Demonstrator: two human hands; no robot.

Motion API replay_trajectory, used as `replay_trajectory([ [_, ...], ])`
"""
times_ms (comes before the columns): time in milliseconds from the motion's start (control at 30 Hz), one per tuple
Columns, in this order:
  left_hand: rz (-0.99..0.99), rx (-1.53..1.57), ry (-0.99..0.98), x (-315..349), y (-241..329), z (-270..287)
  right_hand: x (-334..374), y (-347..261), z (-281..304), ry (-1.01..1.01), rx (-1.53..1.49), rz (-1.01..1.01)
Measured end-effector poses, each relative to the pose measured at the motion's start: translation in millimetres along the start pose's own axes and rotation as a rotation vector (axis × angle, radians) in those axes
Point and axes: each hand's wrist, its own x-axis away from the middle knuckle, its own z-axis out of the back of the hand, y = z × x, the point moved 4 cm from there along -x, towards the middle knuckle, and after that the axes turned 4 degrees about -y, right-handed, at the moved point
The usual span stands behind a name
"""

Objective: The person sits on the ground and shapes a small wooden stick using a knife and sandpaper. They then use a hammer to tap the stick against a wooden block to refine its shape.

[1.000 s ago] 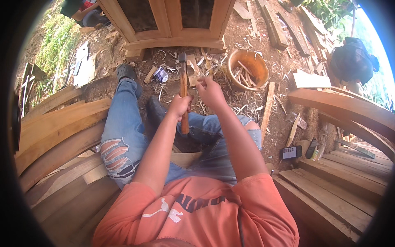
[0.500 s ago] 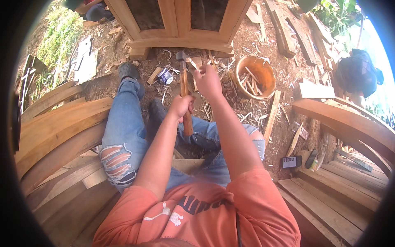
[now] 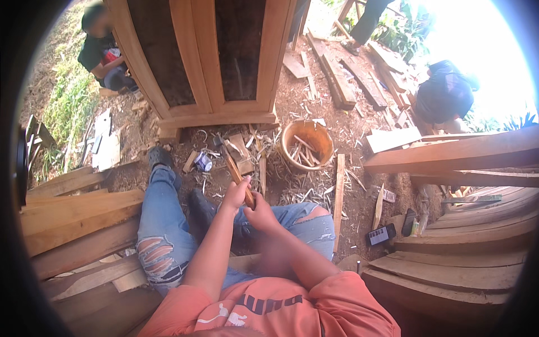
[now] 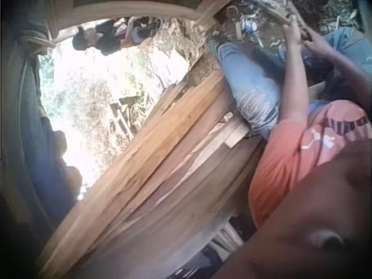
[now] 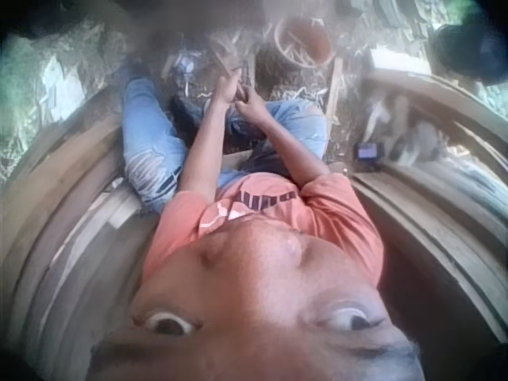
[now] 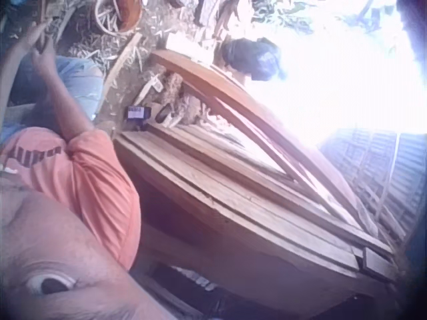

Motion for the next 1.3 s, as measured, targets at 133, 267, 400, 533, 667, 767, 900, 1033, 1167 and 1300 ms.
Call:
replay_trajectory([
  [133,0.001,-0.514,-0.004,11.1,55.2,24.7,-8.3,-34.6,13.8,0.079,0.188,0.026],
  [267,0.028,-0.868,-0.145,55.6,142.6,65.4,-40.4,-18.0,23.2,0.035,0.344,0.001],
  [400,-0.153,-1.030,0.018,92.9,207.4,128.3,-43.3,-35.8,35.9,0.002,0.351,-0.141],
  [533,-0.109,-0.830,0.179,98.0,163.7,212.5,-48.9,-7.6,33.0,0.250,0.404,0.188],
  [667,0.027,-0.935,0.181,74.2,116.4,263.1,-32.0,-23.2,65.5,0.249,0.302,0.071],
  [767,0.059,-0.766,0.164,88.1,132.4,266.6,16.2,-103.3,75.5,0.228,0.158,0.052],
  [900,-0.061,-0.803,0.178,95.1,147.1,261.9,47.9,-156.2,82.1,0.214,-0.102,0.280],
  [1033,-0.136,-0.701,0.197,94.3,152.1,267.0,30.9,-119.5,65.9,0.262,0.011,0.197],
  [1167,-0.127,-0.678,0.187,88.4,151.4,264.2,-33.0,0.8,40.1,0.204,0.226,-0.170],
  [1300,-0.114,-0.683,0.198,88.8,152.3,273.9,-46.0,-17.6,37.2,0.167,0.231,-0.146],
])
